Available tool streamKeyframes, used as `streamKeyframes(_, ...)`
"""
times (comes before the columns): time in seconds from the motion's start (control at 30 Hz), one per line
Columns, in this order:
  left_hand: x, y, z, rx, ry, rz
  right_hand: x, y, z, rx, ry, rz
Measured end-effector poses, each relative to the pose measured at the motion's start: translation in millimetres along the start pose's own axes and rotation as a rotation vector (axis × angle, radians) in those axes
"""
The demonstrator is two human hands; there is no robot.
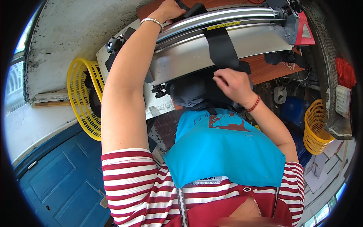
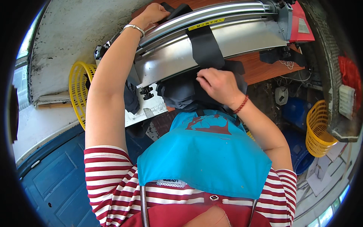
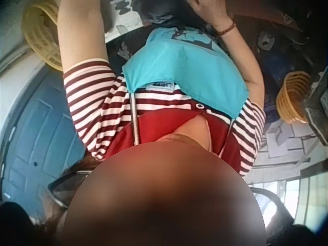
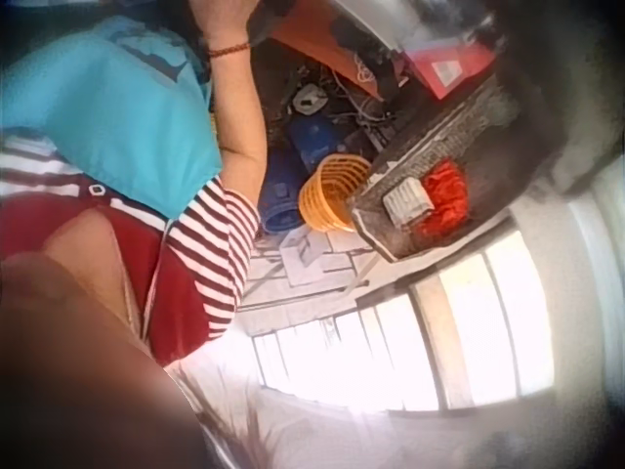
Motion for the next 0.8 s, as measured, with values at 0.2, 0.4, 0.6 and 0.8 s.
streamKeyframes(0.2, 64, 63, 27, 0.138, -0.048, 0.256, 15, -95, 27, -0.183, -0.062, 0.26)
streamKeyframes(0.4, 95, 172, 68, 0.349, -0.129, 0.46, 12, -116, 23, -0.212, 0.112, 0.281)
streamKeyframes(0.6, 134, 213, 116, 0.406, -0.294, 0.701, -5, -79, 19, -0.017, 0.3, 0.265)
streamKeyframes(0.8, 127, 230, 127, 0.55, -0.3, 0.778, -29, -17, -5, -0.022, 0.235, -0.051)
Point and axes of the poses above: each hand's wrist, its own z-axis away from the middle knuckle, its own y-axis out of the back of the hand, x = y × z, the point moved 8 cm from there along -z, towards the middle knuckle, and after that the axes turned 13 degrees about z, right-handed, at the moved point
